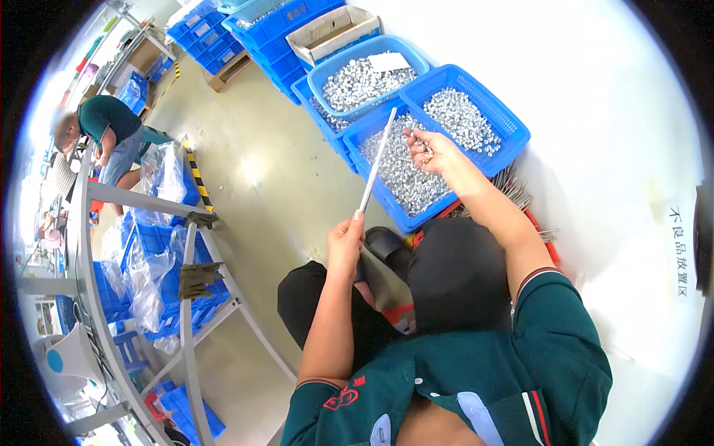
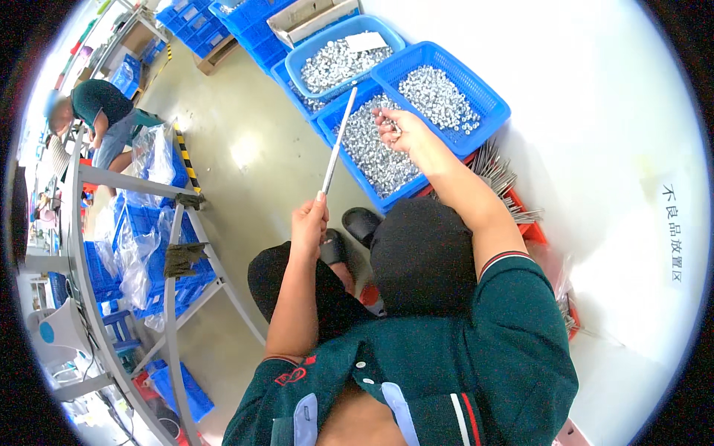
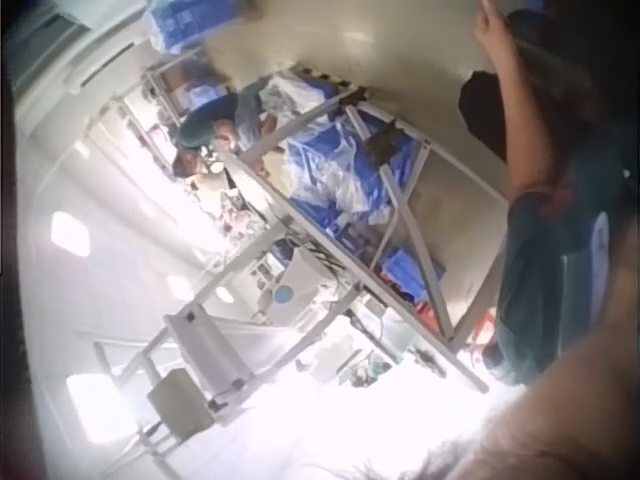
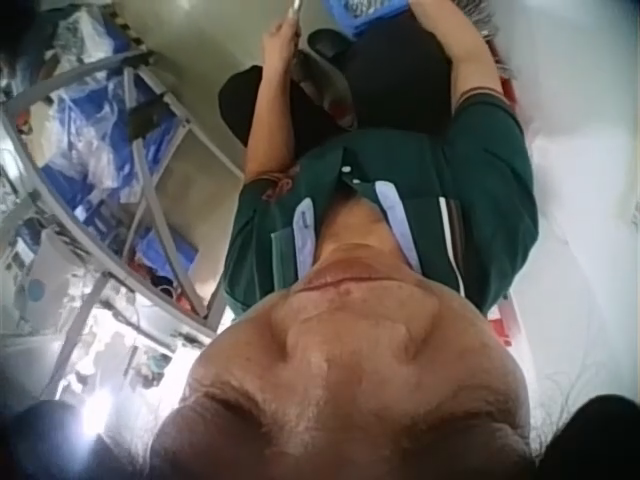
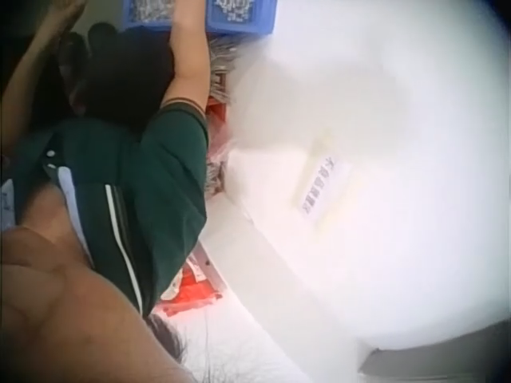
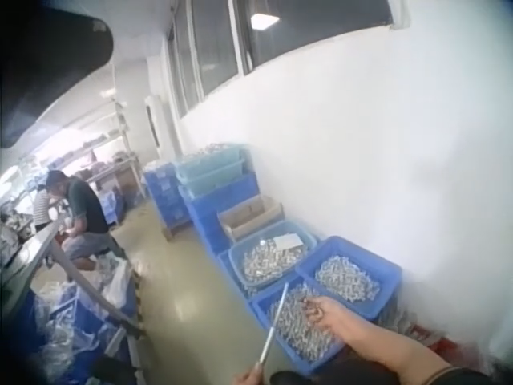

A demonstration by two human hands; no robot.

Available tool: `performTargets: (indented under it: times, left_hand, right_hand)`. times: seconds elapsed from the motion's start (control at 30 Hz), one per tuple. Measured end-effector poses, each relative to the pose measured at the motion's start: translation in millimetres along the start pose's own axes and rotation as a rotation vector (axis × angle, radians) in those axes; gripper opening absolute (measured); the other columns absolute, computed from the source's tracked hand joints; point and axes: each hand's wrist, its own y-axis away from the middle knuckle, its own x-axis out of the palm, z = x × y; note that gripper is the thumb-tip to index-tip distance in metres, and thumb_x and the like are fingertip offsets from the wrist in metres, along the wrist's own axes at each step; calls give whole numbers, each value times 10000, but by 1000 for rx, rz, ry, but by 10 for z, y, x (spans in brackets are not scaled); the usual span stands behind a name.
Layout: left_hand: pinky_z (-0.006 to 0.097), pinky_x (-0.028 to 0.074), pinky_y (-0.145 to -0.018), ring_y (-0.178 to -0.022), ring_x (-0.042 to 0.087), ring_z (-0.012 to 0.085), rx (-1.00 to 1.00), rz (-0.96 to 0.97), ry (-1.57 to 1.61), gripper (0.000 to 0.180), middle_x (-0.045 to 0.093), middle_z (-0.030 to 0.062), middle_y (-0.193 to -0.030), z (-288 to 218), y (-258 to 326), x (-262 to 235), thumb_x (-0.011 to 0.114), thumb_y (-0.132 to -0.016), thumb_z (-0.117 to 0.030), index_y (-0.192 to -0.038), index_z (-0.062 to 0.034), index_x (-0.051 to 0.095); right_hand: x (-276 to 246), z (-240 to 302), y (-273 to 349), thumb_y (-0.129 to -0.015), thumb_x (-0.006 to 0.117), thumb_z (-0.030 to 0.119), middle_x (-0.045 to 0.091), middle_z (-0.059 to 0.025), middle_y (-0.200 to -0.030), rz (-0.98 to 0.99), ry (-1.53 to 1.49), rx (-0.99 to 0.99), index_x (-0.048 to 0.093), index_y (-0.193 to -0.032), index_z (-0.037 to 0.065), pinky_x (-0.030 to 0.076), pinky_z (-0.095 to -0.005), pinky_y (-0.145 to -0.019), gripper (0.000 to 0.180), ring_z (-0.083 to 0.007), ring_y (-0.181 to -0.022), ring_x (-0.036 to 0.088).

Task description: The person is picking small metal components from a blue bin and sliding them onto a metal rod.

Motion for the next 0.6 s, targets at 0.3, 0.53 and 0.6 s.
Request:
performTargets:
  times: [0.3,0.53,0.6]
  left_hand:
    - [201,157,-326,-342,221,27,63,-44,-15,416,289,-77,-449,11,47,-68,528,-844,-416,-582,-111,420]
    - [202,158,-328,-347,226,20,184,2,6,415,296,-79,-451,61,47,-63,534,-838,-422,-586,-108,430]
    - [202,157,-327,-348,225,19,192,0,1,414,297,-79,-452,69,40,-66,534,-838,-422,-587,-108,434]
  right_hand:
    - [728,311,450,-863,479,120,461,-34,-704,159,179,2,492,-961,11,233,-164,-348,147,-66,-491,338]
    - [1141,386,761,-866,493,151,455,-13,-665,236,258,-72,525,-982,30,218,-159,-326,171,-51,-451,328]
    - [1176,372,811,-862,491,154,460,-8,-641,267,268,-25,528,-970,21,220,-160,-320,176,-50,-430,325]
